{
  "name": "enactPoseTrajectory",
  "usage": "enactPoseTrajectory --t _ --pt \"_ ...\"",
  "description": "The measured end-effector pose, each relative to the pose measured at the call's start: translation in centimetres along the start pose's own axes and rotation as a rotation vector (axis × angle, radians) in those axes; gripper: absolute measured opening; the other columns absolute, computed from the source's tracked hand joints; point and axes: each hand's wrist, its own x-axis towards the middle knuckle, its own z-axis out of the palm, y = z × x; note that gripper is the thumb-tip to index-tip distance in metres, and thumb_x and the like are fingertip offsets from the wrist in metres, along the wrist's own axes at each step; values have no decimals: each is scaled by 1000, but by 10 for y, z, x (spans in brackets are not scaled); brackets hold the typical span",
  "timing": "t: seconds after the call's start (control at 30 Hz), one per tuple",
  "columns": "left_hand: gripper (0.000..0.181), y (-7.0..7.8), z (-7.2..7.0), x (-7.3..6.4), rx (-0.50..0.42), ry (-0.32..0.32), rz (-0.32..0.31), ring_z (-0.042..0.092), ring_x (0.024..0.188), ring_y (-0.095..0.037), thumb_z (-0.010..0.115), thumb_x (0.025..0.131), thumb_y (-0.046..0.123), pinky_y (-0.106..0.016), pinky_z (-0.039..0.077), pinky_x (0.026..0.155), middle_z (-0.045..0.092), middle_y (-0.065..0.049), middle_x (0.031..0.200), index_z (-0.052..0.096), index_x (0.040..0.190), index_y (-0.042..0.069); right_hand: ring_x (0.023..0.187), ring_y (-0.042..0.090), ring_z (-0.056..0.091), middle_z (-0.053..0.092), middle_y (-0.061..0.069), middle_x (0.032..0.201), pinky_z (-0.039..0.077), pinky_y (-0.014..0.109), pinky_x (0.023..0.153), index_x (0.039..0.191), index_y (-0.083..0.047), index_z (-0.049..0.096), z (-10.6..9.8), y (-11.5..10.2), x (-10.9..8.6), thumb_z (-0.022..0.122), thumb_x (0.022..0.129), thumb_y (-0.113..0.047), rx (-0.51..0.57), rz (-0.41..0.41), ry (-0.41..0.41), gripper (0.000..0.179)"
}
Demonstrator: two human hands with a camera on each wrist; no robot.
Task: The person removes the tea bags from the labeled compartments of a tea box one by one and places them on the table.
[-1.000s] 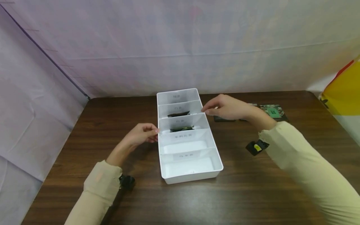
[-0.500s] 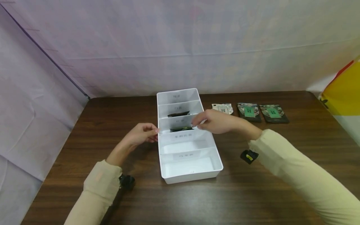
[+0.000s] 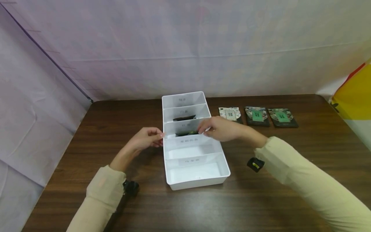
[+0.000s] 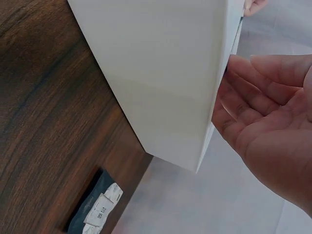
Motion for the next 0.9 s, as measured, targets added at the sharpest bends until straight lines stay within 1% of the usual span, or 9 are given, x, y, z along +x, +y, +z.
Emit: enactPoseTrajectory --t 0.23,0.4,0.6,0.73,0.83,0.9 --pt "13 1 1 -1 0 -6 9 58 67 -17 51 92 4 -36 50 71 59 -5 71 55 88 -8 101 30 57 61 17 109 47 39 84 102 6 65 2 1 -1 52 86 6 -7 10 21 21" --pt "13 1 1 -1 0 -3 4 59 67 -16 51 93 4 -36 50 71 59 -3 70 55 88 -8 106 33 55 60 18 111 46 42 86 105 7 63 -1 1 -3 51 86 7 0 22 49 23" --pt "14 3 1 -1 8 1 -3 59 68 -18 51 93 4 -36 50 72 60 -3 70 55 89 -8 109 33 52 59 19 114 45 44 86 106 6 63 -11 -3 -5 49 88 6 5 33 81 23" --pt "14 1 1 -1 9 4 -3 60 69 -19 52 93 5 -35 50 71 61 -8 72 55 89 -8 107 30 53 58 17 116 46 42 82 107 4 63 -20 -8 -8 49 89 4 18 45 112 23" --pt "14 0 1 0 6 6 -5 60 69 -19 52 92 5 -35 50 72 61 -11 75 56 88 -8 106 29 54 58 16 115 46 42 81 107 4 63 -28 -13 -11 49 90 3 14 33 133 22" --pt "14 0 1 0 4 9 -6 60 69 -19 53 92 5 -35 51 72 61 -11 74 56 88 -7 104 27 55 59 15 115 46 41 80 106 4 64 -34 -15 -13 50 90 3 7 20 149 22"
